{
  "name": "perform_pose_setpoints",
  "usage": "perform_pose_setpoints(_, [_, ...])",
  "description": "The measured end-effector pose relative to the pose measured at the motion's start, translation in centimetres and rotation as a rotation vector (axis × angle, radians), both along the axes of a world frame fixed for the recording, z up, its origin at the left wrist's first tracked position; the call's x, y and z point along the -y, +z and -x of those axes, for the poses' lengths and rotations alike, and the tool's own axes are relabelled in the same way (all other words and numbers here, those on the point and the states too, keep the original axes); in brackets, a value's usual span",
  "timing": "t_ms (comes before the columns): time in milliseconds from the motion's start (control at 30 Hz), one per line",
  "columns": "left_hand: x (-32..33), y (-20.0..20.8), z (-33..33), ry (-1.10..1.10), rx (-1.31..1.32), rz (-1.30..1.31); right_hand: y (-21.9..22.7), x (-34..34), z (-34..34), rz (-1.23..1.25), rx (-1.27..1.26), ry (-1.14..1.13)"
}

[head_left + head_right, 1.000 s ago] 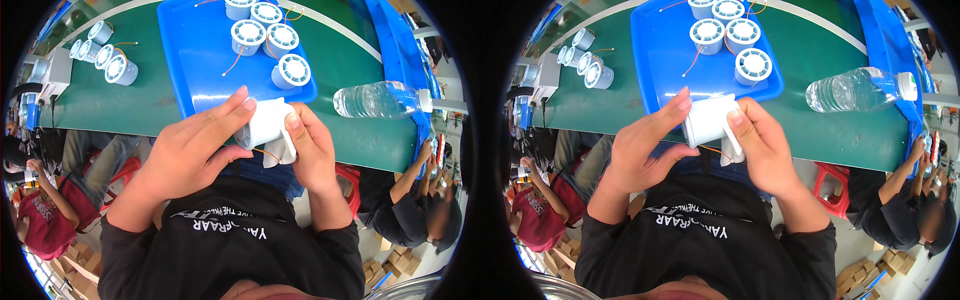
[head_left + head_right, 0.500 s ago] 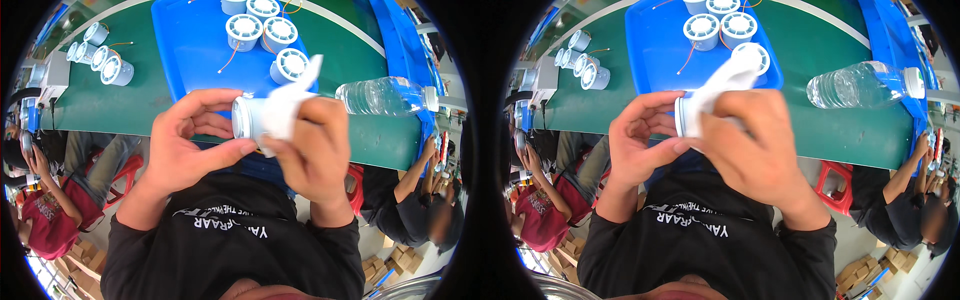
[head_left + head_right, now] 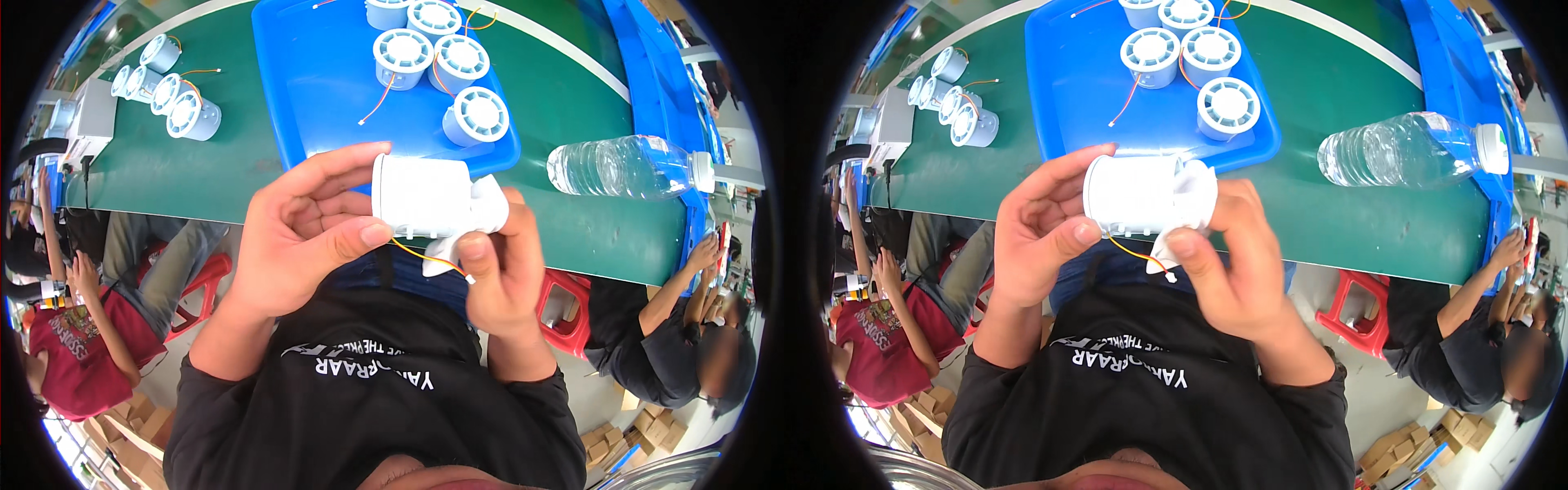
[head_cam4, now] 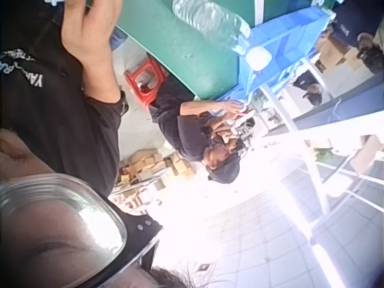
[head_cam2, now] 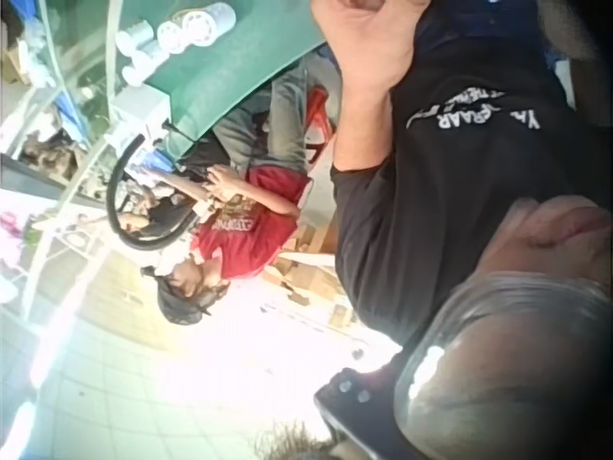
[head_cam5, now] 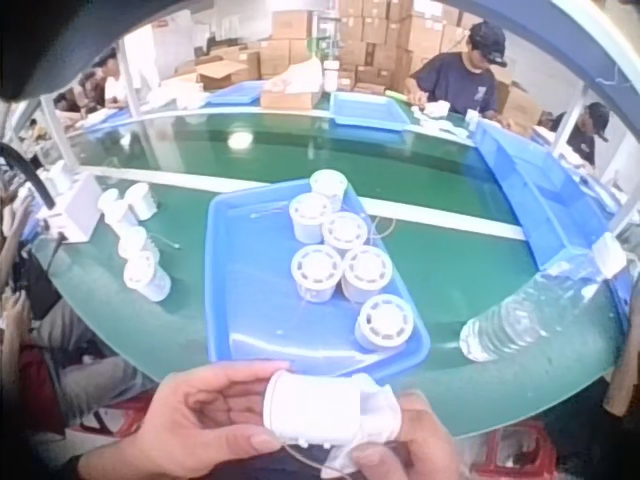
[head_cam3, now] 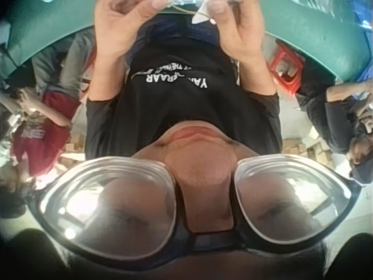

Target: Cleaning cylindrical electronic components using a cloth and liquid.

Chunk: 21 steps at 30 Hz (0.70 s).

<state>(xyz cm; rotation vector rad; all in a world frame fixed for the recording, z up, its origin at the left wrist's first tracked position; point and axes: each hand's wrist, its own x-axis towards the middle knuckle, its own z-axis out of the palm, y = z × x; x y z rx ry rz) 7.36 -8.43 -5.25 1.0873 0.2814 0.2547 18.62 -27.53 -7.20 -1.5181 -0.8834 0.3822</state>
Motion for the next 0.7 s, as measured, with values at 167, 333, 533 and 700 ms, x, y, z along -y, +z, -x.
perform_pose_setpoints(167, [0.7,0.2,0.0,0.016,0.032,-0.476,-1.5,-1.4,0.5,-0.126,0.245,-0.116])
perform_pose_setpoints(333, [-0.3,0.1,0.4,-0.031,0.169,-1.281,1.6,-0.8,-0.4,0.006,-0.563,0.051])
perform_pose_setpoints(533, [0.2,1.0,-0.1,-0.044,0.081,-0.673,1.4,-0.8,-0.3,-0.101,0.046,-0.062])
perform_pose_setpoints(700, [0.0,1.3,-0.5,-0.137,-0.075,-0.042,0.2,-0.5,-0.2,-0.068,0.449,-0.133])
